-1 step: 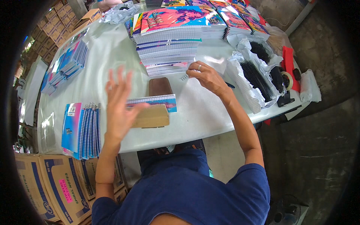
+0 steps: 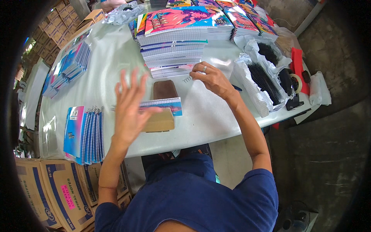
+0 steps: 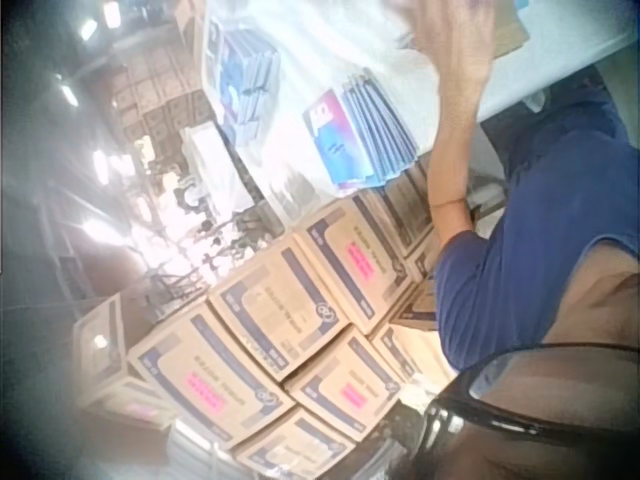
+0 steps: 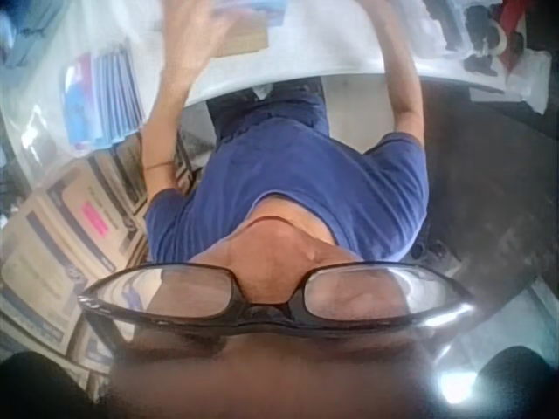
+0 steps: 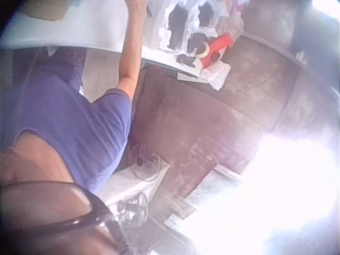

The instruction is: The person manually threads a plastic spiral coil into the punched holes of a notebook spine, rotates it by hand to feed it through the length of the spine, and uses pliers to cut and bend the ends of the coil.

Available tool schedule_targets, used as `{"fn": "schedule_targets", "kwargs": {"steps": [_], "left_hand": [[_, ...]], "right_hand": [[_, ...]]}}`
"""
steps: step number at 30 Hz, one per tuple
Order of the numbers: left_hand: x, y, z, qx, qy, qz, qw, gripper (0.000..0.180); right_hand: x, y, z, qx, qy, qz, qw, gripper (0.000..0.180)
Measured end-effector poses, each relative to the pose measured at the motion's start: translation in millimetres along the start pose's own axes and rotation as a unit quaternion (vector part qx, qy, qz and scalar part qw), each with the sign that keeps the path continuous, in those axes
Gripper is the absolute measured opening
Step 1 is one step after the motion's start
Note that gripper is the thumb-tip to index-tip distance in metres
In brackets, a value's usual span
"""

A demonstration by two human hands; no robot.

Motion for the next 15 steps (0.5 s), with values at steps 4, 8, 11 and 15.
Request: {"fn": "schedule_targets", "kwargs": {"steps": [4, 8, 11, 15], "left_hand": [[-23.9, 35.8, -13.4, 0.048, 0.021, -0.034, 0.998, 0.078], [-17.6, 63.8, -5.6, 0.146, 0.025, -0.029, 0.989, 0.063], [-16.8, 63.8, -4.6, 0.137, 0.009, 0.013, 0.990, 0.055], [-18.6, 62.1, -6.4, 0.133, 0.018, 0.006, 0.991, 0.052]], "right_hand": [[34.2, -24.0, -11.2, -0.032, 0.090, -0.077, 0.992, 0.037], [46.6, -22.2, 8.3, -0.032, 0.233, -0.204, 0.950, 0.029], [52.1, -16.7, 13.4, -0.026, 0.267, -0.255, 0.929, 0.028], [51.8, -9.5, 13.0, -0.016, 0.264, -0.317, 0.911, 0.023]]}}
Point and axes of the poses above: each hand's wrist, its own z-axis away from the middle knuckle, its own y-axis out of the palm, x = y × z, the point moved 8 cm from there along -z, towards the middle knuckle, and after that the axes turned 5 degrees about -x, right-handed, at the moved point
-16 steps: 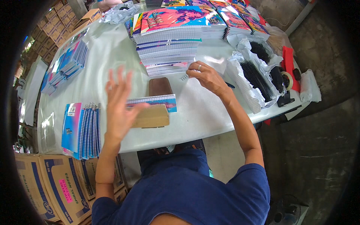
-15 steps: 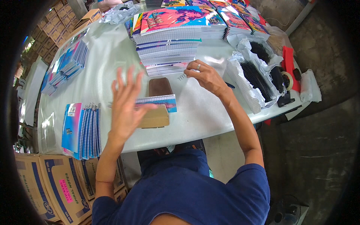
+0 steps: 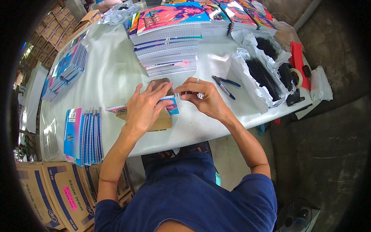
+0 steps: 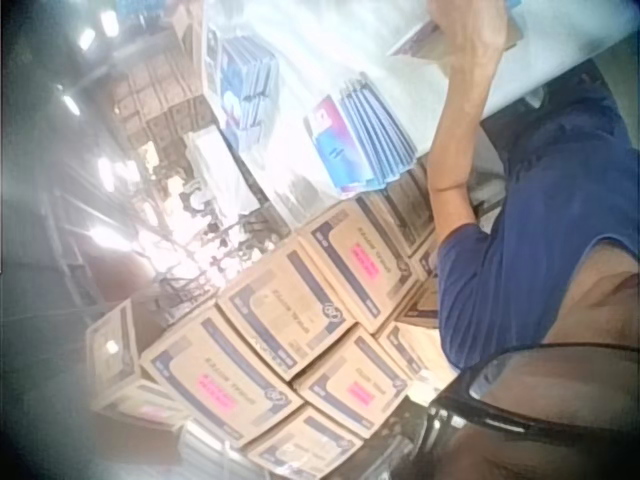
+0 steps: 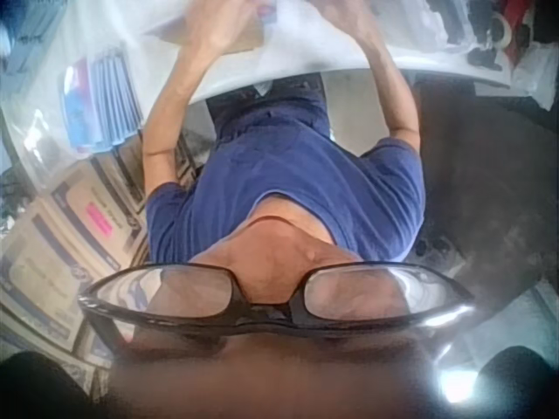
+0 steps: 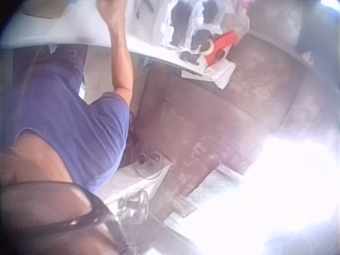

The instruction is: The person manually threads a plastic spiral coil into the punched holes of a notebook spine, rotates it by hand to feed it through the length of the spine, and uses pliers to cut and bend the ends of the coil.

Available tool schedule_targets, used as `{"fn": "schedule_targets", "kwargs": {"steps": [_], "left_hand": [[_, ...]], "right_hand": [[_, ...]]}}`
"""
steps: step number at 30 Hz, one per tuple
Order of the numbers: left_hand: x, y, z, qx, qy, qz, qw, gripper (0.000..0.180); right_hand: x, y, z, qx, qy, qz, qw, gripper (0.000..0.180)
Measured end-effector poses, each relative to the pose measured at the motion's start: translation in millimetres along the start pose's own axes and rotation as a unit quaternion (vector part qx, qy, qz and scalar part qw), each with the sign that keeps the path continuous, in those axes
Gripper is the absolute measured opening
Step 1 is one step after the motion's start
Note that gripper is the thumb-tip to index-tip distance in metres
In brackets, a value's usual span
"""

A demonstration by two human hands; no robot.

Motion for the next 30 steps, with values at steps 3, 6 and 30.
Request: {"fn": "schedule_targets", "kwargs": {"steps": [3, 6, 30], "left_hand": [[-0.4, -0.7, 1.5, 0.005, 0.000, 0.002, 1.000, 0.051], [0.1, -0.7, 3.0, 0.007, -0.010, 0.000, 1.000, 0.050], [-26.1, -1.2, 7.8, -0.008, 0.066, -0.038, 0.997, 0.065]], "right_hand": [[-4.1, 4.2, 1.1, 0.053, 0.058, -0.044, 0.996, 0.020], [-2.7, 6.3, 2.7, 0.114, 0.074, 0.033, 0.990, 0.016], [-68.4, 88.3, -66.6, 0.293, -0.114, 0.168, 0.934, 0.035]]}}
Point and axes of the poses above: each hand's wrist, its own z-axis away from the middle knuckle, its own y-axis out of the palm, x = y × z, the point moved 8 cm from there along -z, towards the middle knuckle, and after that the axes turned 5 degrees about -x, right-handed, at the moved point
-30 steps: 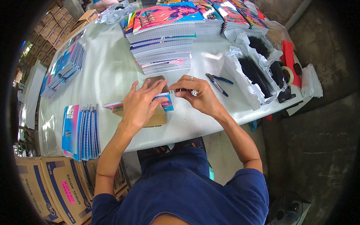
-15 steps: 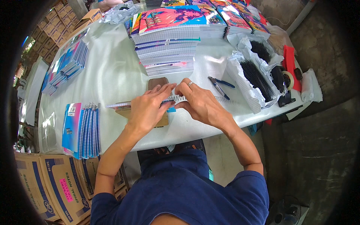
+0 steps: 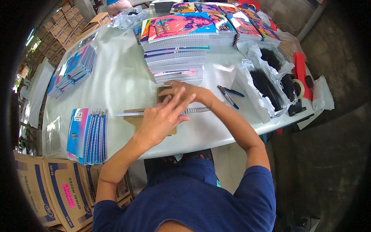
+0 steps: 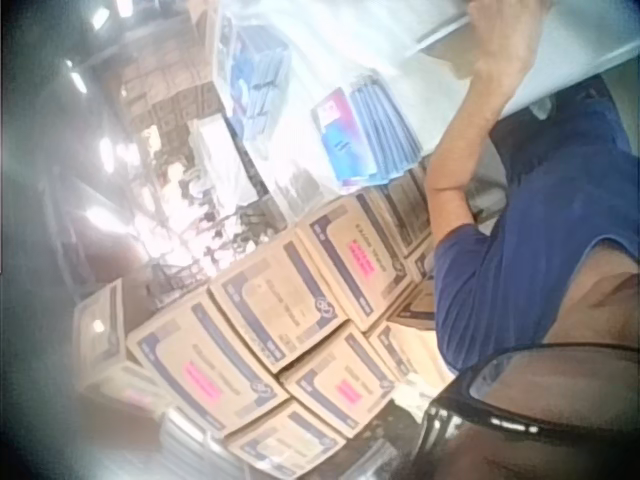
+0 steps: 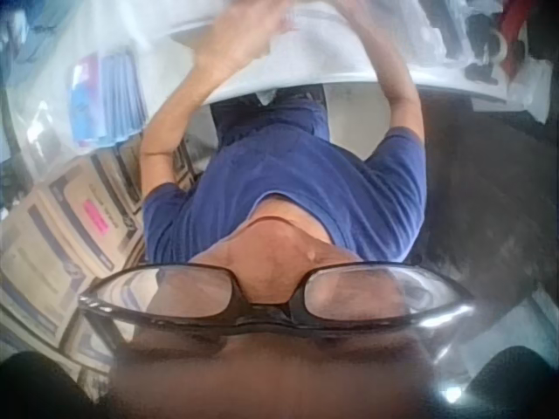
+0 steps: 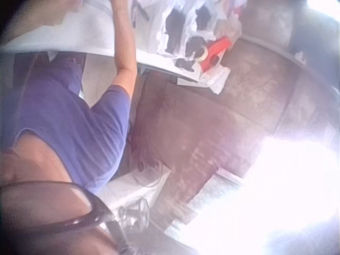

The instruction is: The person manually threads a plastic spiral coil into the punched holes of a notebook spine, rotates it by hand to feed it through the length of the spine, and uses pliers to cut and bend the ends of the coil.

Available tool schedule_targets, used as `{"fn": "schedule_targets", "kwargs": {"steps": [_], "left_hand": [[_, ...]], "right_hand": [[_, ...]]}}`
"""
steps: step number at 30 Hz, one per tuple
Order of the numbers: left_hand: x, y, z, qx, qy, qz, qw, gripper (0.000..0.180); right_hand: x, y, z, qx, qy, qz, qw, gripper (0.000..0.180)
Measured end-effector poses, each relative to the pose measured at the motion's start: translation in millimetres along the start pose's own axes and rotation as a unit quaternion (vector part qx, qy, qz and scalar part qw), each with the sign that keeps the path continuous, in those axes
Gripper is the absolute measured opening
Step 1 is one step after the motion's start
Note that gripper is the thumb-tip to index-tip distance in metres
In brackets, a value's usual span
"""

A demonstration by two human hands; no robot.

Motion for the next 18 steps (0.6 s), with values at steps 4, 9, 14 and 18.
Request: {"fn": "schedule_targets", "kwargs": {"steps": [4, 9, 14, 18], "left_hand": [[-0.3, 11.9, 1.3, 0.067, 0.032, 0.020, 0.997, 0.075], [32.7, -17.3, 10.3, -0.106, -0.055, 0.037, 0.992, 0.097], [43.9, -19.1, 11.2, -0.133, -0.096, 0.046, 0.985, 0.105], [44.7, -18.7, 7.2, -0.129, -0.110, 0.038, 0.985, 0.104]], "right_hand": [[-24.0, 35.5, -6.9, 0.038, -0.060, 0.128, 0.989, 0.050], [-33.4, -35.6, 34.5, 0.005, 0.054, -0.261, 0.964, 0.040], [36.7, -57.2, 54.8, 0.055, 0.050, -0.253, 0.965, 0.048], [30.0, -68.7, 59.2, 0.000, 0.036, -0.334, 0.942, 0.046]]}}
Point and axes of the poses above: each hand's wrist, its own z-axis away from the middle knuckle, its own y-axis out of the palm, x = y × z, the point moved 8 cm from there along -z, towards the middle knuckle, and after that the axes turned 5 degrees about -x, right-handed, at the moved point
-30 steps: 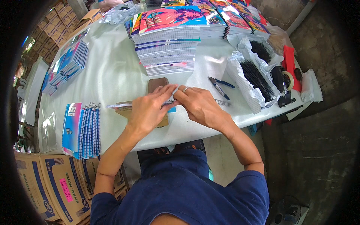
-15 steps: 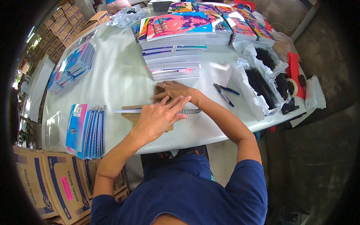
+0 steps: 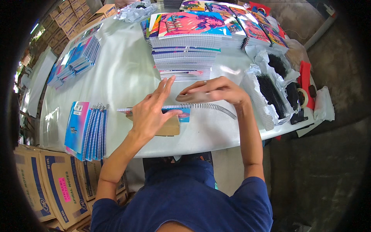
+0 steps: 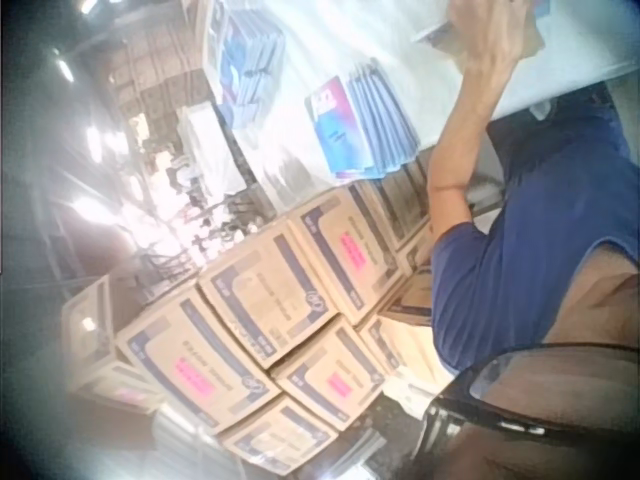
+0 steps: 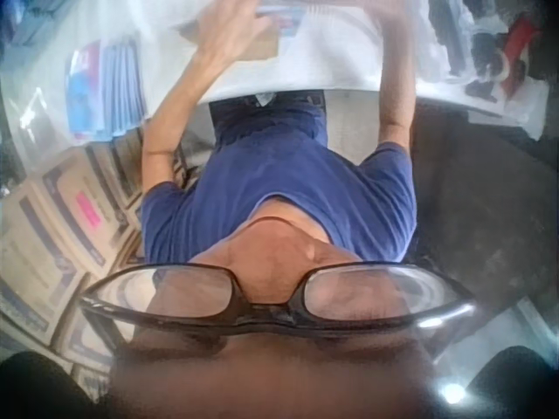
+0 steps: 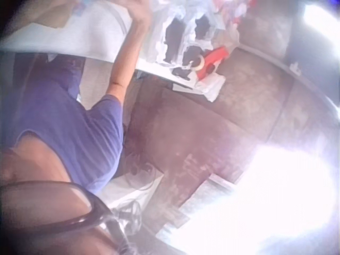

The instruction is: The person manually threads a plastic spiral coil into the punched holes of a notebook spine, rotates it by hand to feed it through the length of the spine, and uses pliers to cut and bend the ends of the coil.

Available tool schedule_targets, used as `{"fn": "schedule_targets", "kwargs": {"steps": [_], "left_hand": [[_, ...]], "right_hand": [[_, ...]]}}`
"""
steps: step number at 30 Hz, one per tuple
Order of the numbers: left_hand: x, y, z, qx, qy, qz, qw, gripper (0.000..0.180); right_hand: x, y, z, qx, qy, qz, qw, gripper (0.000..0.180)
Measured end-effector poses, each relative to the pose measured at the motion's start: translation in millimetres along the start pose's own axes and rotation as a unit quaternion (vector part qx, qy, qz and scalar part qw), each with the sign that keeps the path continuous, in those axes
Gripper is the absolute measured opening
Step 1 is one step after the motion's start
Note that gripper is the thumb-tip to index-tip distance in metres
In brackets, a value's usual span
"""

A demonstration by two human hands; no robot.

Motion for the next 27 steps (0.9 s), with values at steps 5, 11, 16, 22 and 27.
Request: {"fn": "schedule_targets", "kwargs": {"steps": [5, 11, 16, 22, 27], "left_hand": [[3.2, -2.7, 2.9, -0.009, 0.007, -0.002, 1.000, 0.104], [9.8, -9.1, 4.2, 0.013, -0.012, -0.015, 1.000, 0.104], [15.3, -15.4, 5.2, -0.009, -0.017, -0.022, 1.000, 0.104], [20.8, -18.3, 7.7, -0.022, -0.022, -0.022, 0.999, 0.102], [25.8, -19.7, 9.0, -0.010, -0.026, -0.027, 0.999, 0.101]], "right_hand": [[-8.3, 10.0, -7.9, -0.014, 0.014, -0.021, 1.000, 0.042], [-9.9, 23.1, -20.6, -0.016, 0.085, 0.075, 0.993, 0.039], [3.0, 21.5, -18.2, -0.007, -0.044, -0.224, 0.974, 0.041], [2.6, 24.4, -25.5, -0.012, -0.073, -0.361, 0.930, 0.051], [-26.6, 28.1, -42.1, -0.060, 0.097, -0.014, 0.993, 0.066]]}}
Point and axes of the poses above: each hand's wrist, its own z-axis away from the middle knuckle, its own y-axis out of the palm, x = y × z, the point moved 8 cm from there along -z, towards the middle knuckle, and after that the axes turned 5 degrees about -x, right-handed, at the moved point
